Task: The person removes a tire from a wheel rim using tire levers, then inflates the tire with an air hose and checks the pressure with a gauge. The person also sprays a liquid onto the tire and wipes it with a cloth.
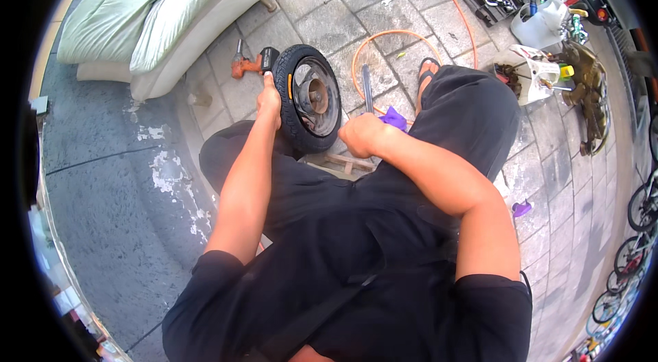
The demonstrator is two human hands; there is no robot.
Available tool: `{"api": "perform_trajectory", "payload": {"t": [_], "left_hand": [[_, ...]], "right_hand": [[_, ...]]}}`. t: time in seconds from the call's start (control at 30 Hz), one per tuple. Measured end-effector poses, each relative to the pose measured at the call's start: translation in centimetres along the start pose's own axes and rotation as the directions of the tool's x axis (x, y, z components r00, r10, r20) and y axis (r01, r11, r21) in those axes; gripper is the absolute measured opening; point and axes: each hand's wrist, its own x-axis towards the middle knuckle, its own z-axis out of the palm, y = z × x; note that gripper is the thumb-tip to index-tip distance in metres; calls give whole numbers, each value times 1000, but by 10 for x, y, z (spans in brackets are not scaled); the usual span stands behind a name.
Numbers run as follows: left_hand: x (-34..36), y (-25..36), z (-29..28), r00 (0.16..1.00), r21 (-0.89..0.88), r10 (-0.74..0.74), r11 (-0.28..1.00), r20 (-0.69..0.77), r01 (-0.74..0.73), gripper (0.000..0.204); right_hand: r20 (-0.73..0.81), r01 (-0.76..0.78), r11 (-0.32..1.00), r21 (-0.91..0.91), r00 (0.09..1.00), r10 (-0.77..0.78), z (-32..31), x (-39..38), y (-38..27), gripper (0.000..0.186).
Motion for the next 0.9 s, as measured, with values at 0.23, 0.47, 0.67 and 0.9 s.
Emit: {"api": "perform_trajectory", "payload": {"t": [0.23, 0.47, 0.67, 0.9], "left_hand": [[17, 26, 0, 998, -86, -49, 995, -46, 45, 102], [56, 82, -8, 974, -334, -20, 938, 224, 96, 73], [83, 84, 10, 986, -437, -14, 895, 169, 88, 62], [89, 92, 4, 987, -357, -65, 927, 147, 114, 73]], "right_hand": [[88, -206, 977, 47, 975, 202, 65, 75, 49, 25], [368, -711, 504, 490, 693, 620, 105, 143, 125, 34], [491, -833, 308, 460, 527, 693, 143, 168, 147, 39], [409, -817, 319, 481, 531, 742, 160, 191, 144, 63]]}}
